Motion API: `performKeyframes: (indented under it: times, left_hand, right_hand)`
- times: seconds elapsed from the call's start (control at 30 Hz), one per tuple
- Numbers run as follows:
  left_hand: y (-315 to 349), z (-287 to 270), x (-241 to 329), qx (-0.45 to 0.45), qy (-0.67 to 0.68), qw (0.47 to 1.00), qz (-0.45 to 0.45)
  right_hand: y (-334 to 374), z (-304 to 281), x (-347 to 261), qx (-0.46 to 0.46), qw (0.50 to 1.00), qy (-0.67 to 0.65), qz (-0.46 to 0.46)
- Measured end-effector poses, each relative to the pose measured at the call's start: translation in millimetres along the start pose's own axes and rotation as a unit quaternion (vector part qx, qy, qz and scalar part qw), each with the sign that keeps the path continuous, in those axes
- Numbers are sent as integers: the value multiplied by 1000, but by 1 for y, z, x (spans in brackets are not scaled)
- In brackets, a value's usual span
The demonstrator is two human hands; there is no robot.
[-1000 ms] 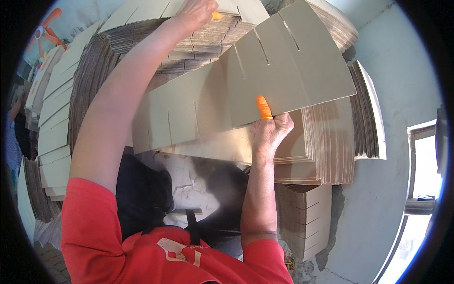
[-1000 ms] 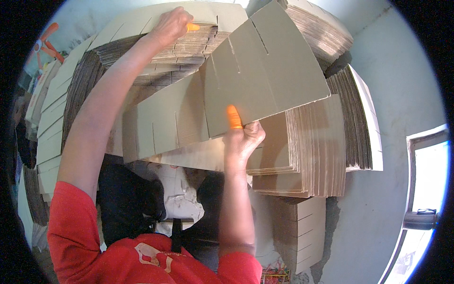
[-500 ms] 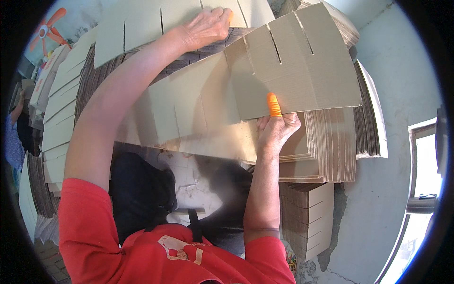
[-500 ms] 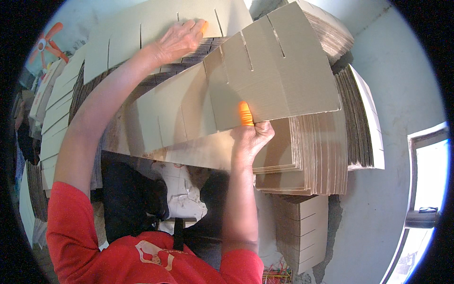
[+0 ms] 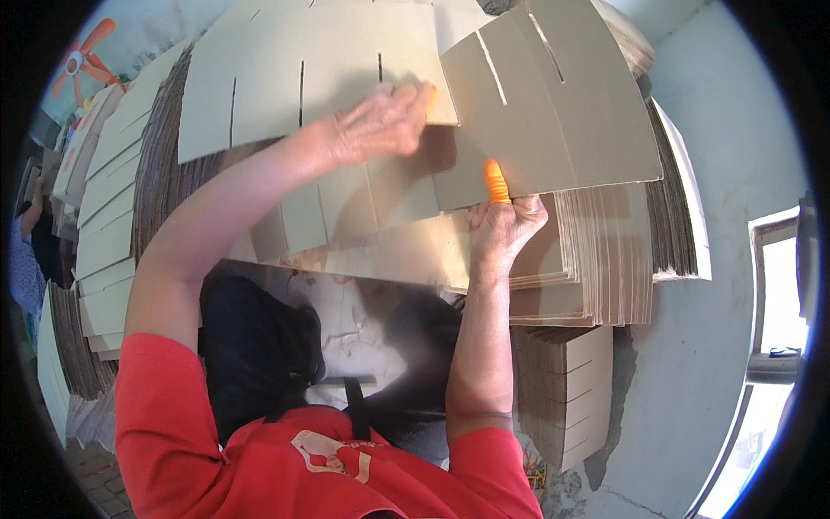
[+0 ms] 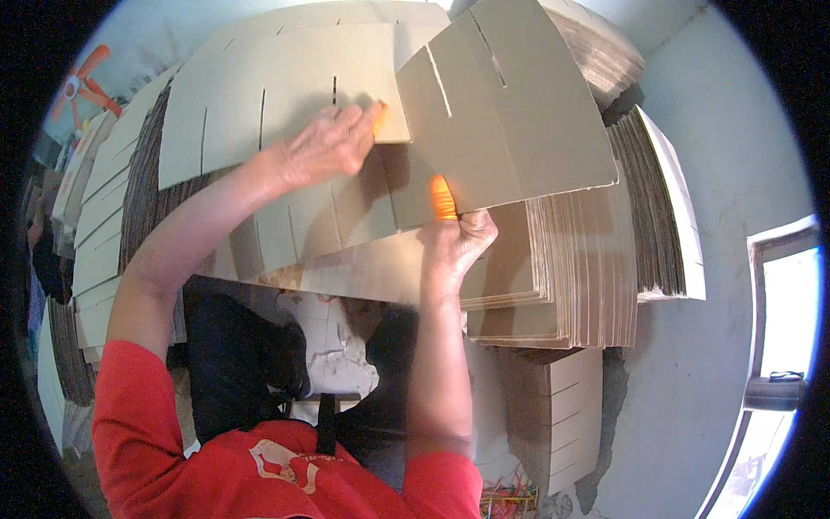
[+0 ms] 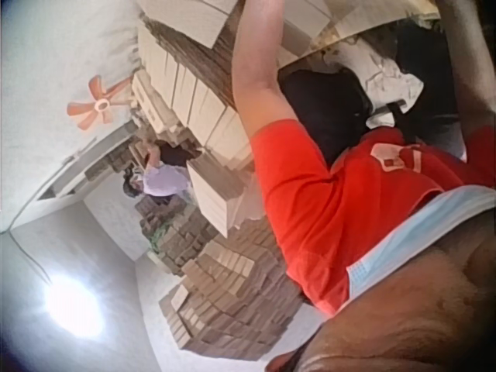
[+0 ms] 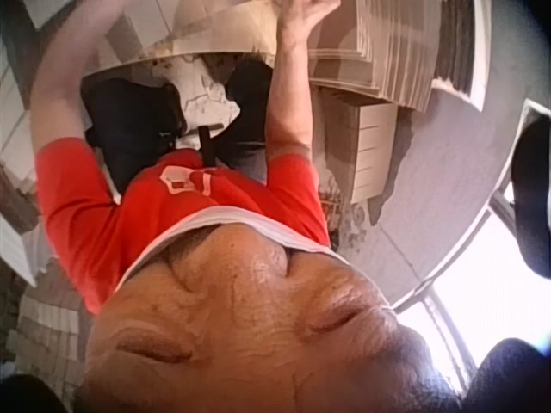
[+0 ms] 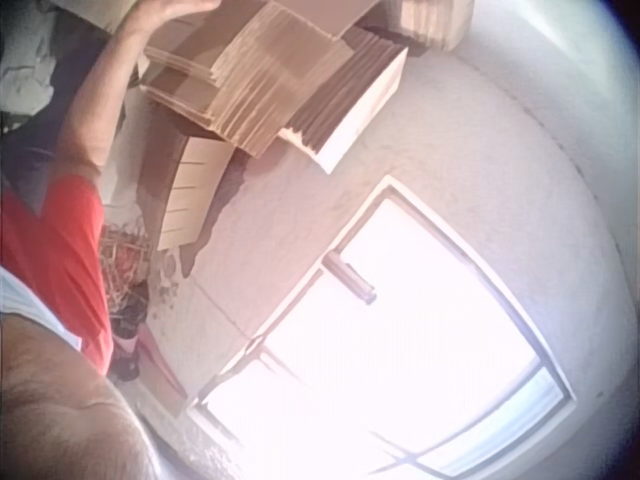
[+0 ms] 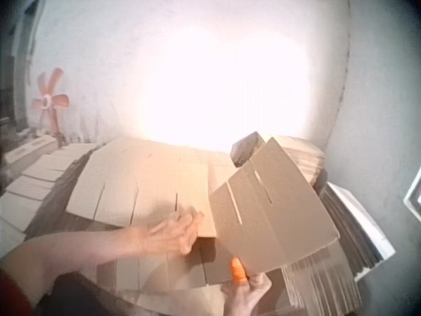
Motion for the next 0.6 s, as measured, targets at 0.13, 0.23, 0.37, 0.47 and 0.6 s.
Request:
performKeyframes:
  times: [0.13, 0.23, 0.37, 0.47, 0.6]
  left_hand:
    - [-3, -26, 38, -60, 27, 998, 7]
    - [1, -34, 39, -24, 86, 996, -7]
    - [1, -61, 67, -2, 74, 996, 48]
    - [7, -66, 81, -7, 176, 984, 8]
    - [-9, -53, 9, 130, 259, 944, -158]
  right_hand:
    - [-2, -5, 1, 9, 999, 33, -4]
    - [-3, -2, -7, -36, 993, 110, -1]
    - [2, -4, -3, -12, 999, 25, 44]
    - [2, 0, 11, 29, 993, -99, 58]
    - [6, 4, -2, 9, 998, 62, 22]
Point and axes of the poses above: each hand's wrist, its own y-axis away from the middle knuckle, its own z-axis out of the palm, x = y × z, the point moved 6 cm from there along -y, towards the middle knuckle, and after that the axes turned 5 degrees about x, right-handed, at the moved point
